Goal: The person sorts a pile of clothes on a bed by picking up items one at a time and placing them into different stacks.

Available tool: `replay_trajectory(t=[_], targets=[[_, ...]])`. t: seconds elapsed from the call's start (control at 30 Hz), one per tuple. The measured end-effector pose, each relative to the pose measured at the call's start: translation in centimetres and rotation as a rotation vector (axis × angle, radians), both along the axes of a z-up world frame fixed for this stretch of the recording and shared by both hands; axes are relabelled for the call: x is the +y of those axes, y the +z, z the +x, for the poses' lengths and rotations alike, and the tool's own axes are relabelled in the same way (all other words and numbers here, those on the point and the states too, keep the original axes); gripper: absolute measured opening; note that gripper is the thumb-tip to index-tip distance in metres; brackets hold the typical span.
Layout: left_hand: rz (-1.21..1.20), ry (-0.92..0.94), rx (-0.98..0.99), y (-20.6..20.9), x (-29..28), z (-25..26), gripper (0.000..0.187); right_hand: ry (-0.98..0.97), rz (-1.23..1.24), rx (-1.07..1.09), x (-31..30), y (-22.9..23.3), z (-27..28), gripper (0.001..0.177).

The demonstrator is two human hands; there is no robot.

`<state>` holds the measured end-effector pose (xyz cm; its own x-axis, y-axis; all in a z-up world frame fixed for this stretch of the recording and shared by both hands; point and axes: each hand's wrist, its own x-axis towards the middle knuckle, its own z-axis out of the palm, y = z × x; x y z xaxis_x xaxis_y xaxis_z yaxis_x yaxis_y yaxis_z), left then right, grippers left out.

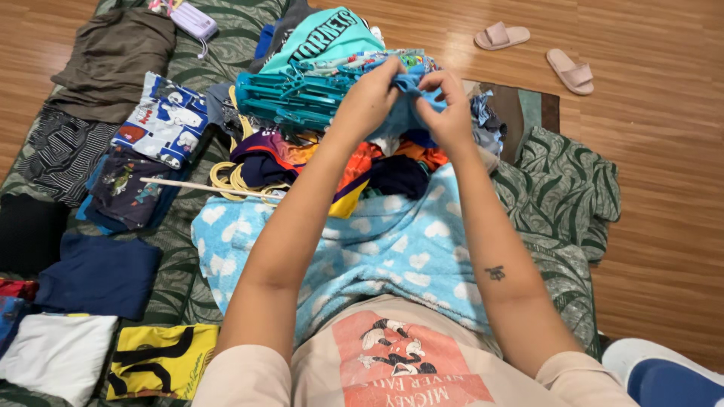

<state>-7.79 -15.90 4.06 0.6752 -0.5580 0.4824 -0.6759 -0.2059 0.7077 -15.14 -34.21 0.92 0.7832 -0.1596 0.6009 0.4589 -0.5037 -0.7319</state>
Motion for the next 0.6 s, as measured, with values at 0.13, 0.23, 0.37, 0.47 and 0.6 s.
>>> replay_trajectory(t=[0.13, 0.23, 0.37, 0.47, 0.6], targets=[[-0.147, -0.008, -0.036, -1.4, 1.2, -1.3, 0.027, -0.202, -0.322, -0.091, 0.8, -3.8, -1.1, 0.028], [-0.100, 0.157, 0.007, -3.1, 2.5, -2.5, 0.031, -0.388, -0.416, 0.015, 0.3, -8.0, -0.7, 0.027], [-0.217, 0.331, 0.133, -6.5, 5.4, -2.6, 0.028, -0.515, -0.410, 0.036, -2.2, -12.0, -0.5, 0.017], [-0.265, 0.425, 0.159, -9.9, 7.5, -2.8, 0.018, -0.466, -0.371, 0.079, -4.3, -13.4, -0.1, 0.012], [-0.338, 0.506, 0.161, -13.8, 9.3, -3.1, 0.025, -0.102, 0.023, 0.207, -7.3, -15.5, 2.0, 0.010]])
